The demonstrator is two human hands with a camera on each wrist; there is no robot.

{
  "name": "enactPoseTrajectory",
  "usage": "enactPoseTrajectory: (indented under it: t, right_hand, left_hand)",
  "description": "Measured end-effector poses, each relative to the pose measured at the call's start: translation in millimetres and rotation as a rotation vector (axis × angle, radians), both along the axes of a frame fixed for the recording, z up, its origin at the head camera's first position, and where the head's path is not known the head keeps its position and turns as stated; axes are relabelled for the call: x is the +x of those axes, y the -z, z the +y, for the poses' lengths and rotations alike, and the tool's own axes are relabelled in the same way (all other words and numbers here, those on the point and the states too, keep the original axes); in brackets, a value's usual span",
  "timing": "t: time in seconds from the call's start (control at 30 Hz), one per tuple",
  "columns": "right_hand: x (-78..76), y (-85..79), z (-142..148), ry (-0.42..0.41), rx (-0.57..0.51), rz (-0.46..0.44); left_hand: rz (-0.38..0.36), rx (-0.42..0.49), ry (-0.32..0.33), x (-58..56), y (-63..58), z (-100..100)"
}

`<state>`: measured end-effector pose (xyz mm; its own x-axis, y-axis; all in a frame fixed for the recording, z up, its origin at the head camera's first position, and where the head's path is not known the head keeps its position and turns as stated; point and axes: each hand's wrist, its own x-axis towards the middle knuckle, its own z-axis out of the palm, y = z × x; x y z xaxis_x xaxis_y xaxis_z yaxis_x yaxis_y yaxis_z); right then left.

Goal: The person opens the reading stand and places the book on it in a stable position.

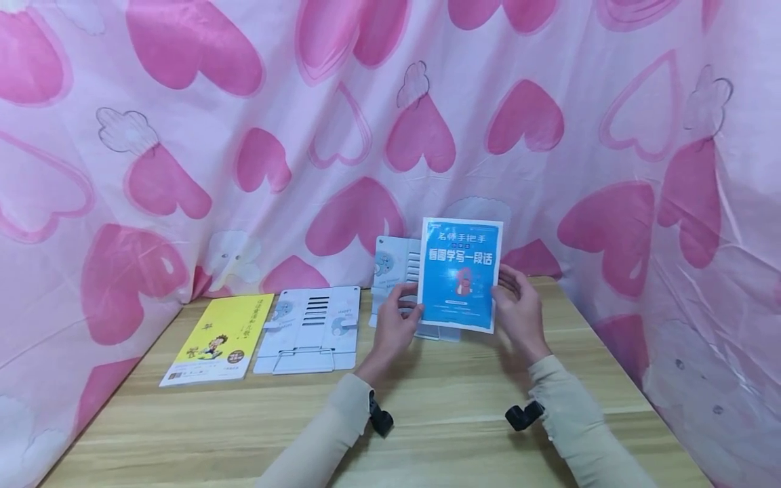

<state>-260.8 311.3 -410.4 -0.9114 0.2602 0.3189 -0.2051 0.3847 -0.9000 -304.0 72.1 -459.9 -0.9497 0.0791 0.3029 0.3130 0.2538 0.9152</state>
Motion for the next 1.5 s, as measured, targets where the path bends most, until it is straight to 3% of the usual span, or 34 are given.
enactPoseTrajectory:
  t: [0.33, 0.6, 0.77, 1.03, 1.5]
  right_hand:
    - [2.0, 6.0, -22.1, -0.286, 0.085, 0.032]
    - [-4.8, 11.7, -36.5, -0.434, 0.017, 0.109]
    - [-13.1, 14.1, -42.4, -0.444, 0.016, 0.115]
    - [-25.5, 11.0, -49.0, -0.391, -0.004, 0.089]
    - [-30.0, 17.1, -41.0, -0.38, -0.066, 0.09]
  left_hand:
    - [0.062, -0.047, -0.029, -15.7, -1.8, -41.0]
    - [0.089, -0.047, -0.075, -30.3, -3.1, -59.0]
    - [0.098, -0.045, -0.107, -34.9, -3.2, -62.1]
    - [0.102, -0.015, -0.113, -42.6, -6.0, -64.3]
    - [0.067, -0.045, -0.119, -51.1, -1.7, -62.7]
